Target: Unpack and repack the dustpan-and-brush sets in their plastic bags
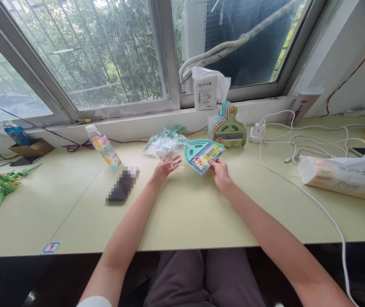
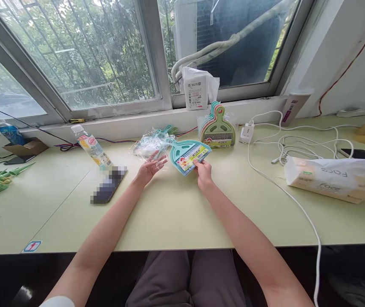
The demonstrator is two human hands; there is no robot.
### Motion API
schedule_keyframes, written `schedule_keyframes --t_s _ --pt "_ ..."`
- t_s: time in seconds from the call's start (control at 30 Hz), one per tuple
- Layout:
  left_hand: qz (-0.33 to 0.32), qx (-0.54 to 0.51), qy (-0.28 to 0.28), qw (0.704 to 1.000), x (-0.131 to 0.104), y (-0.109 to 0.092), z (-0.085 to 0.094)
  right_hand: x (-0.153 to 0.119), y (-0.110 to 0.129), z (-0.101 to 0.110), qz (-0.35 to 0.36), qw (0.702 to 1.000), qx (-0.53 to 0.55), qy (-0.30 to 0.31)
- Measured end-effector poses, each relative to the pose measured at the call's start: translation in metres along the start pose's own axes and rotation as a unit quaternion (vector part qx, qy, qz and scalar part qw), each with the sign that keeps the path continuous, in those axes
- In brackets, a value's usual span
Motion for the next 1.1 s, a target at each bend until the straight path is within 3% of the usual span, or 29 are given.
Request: schedule_keyframes --t_s 0.17,0.33,0.6,0.83,1.1 --pt "0.031 0.006 -0.024 0.999 -0.004 0.004 -0.005 0.009 -0.003 -0.01 -0.021 0.997 -0.025 0.064" --pt "0.071 0.006 -0.041 0.997 -0.006 0.017 -0.006 0.002 -0.009 -0.03 -0.02 0.99 -0.067 0.125" --pt "0.135 0.053 0.102 0.984 -0.016 0.037 -0.029 -0.01 0.005 -0.035 0.002 0.99 -0.066 0.125" --pt "0.115 0.124 0.156 0.973 -0.019 0.023 -0.03 -0.007 0.023 -0.028 0.044 0.988 -0.099 0.107" --pt "0.168 0.138 0.22 0.951 -0.036 0.037 -0.046 -0.004 0.012 -0.036 0.031 0.982 -0.117 0.147"
Point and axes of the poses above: each hand's wrist, its own x-axis towards the middle knuckle, its own z-axis out of the back of the hand, y = z × x, the point moved 10 cm from there along x, towards the middle knuckle, and after that the axes turned 11 degrees about -z, right-handed, at the moved point
